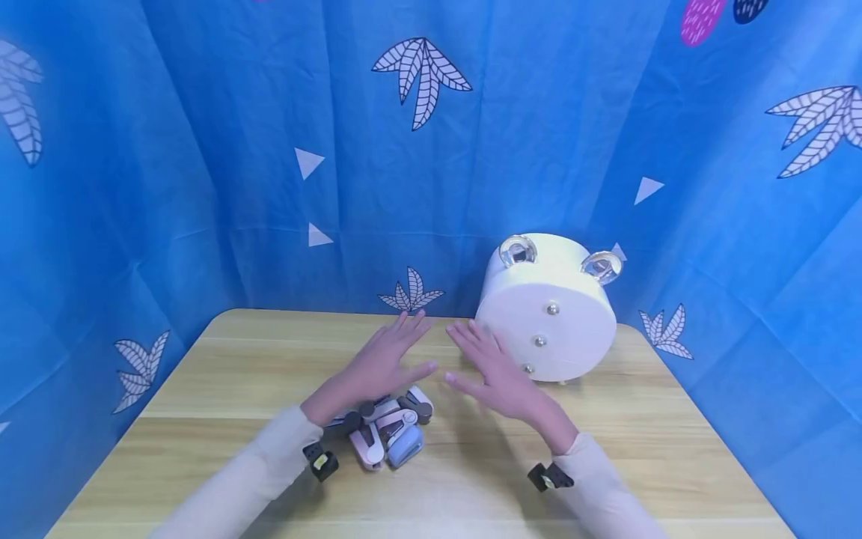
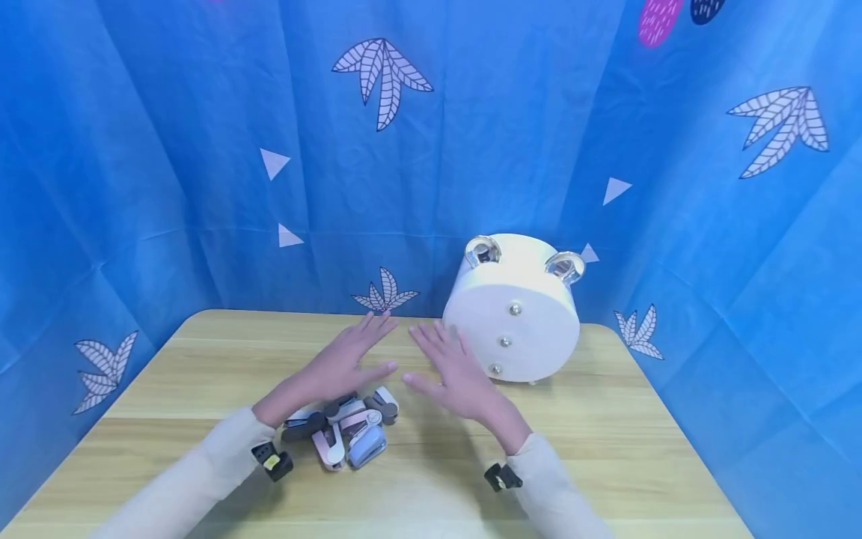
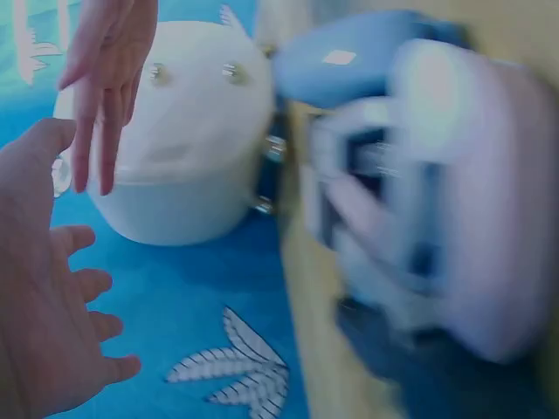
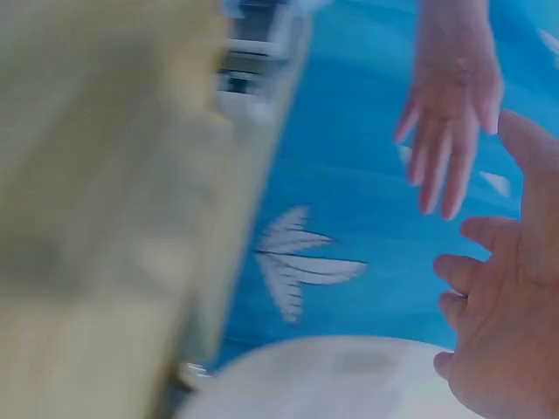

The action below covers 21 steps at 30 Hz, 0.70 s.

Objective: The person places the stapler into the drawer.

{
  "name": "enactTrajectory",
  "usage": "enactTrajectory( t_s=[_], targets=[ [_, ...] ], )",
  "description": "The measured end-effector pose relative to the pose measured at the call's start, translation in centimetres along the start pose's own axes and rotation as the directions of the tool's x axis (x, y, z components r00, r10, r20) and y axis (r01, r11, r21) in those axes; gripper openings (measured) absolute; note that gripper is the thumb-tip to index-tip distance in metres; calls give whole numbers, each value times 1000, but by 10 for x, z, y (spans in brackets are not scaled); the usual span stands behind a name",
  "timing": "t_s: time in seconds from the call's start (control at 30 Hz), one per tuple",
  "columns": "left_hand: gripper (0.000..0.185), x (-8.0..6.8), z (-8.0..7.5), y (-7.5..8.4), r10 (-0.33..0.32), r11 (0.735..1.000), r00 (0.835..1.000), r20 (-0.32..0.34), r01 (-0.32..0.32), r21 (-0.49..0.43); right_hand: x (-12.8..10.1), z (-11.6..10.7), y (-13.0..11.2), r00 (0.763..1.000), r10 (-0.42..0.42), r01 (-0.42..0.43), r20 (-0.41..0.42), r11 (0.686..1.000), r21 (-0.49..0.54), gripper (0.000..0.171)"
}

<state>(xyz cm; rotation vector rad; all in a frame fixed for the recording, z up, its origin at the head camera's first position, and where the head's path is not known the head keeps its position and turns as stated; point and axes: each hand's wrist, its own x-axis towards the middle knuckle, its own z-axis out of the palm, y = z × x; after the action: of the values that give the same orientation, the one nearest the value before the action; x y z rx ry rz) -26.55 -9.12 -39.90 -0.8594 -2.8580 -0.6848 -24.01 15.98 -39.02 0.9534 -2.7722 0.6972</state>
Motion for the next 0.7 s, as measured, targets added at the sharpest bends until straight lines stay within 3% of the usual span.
enactTrajectory(
  t_s=[0.1, 0.17, 0.27, 0.37, 0.43, 0.47, 0.6, 0.67, 0.7],
  targets=[
    [79, 18, -10, 10, -11, 990, 1000, -9, 9, -140, -2, -26, -4, 998, -1, 4, -57, 999, 43, 74],
    [76, 30, -15, 16, -20, 969, 1000, -18, 15, -245, -4, -44, -5, 994, 12, -4, -109, 997, 74, 73],
    [71, 49, -18, 26, -39, 919, 999, -30, 24, -393, -11, -71, 1, 976, 54, -25, -212, 990, 136, 72],
    [67, 65, -15, 35, -62, 862, 997, -35, 36, -506, -21, -95, 11, 933, 135, -64, -334, 975, 214, 69],
    [66, 75, -12, 40, -72, 819, 997, -31, 41, -572, -28, -107, 21, 876, 219, -102, -431, 955, 278, 65],
    [66, 80, -10, 41, -71, 792, 997, -26, 41, -609, -32, -113, 26, 836, 266, -115, -480, 941, 319, 62],
    [64, 97, -1, 45, -60, 676, 998, -14, 31, -736, -44, -125, 49, 646, 454, -165, -613, 868, 468, 51],
    [61, 104, 3, 46, -47, 623, 999, -4, 27, -782, -49, -127, 61, 589, 545, -204, -597, 815, 542, 51],
    [60, 107, 4, 46, -38, 605, 999, 2, 25, -796, -51, -128, 67, 578, 583, -234, -571, 788, 569, 52]
  ],
)
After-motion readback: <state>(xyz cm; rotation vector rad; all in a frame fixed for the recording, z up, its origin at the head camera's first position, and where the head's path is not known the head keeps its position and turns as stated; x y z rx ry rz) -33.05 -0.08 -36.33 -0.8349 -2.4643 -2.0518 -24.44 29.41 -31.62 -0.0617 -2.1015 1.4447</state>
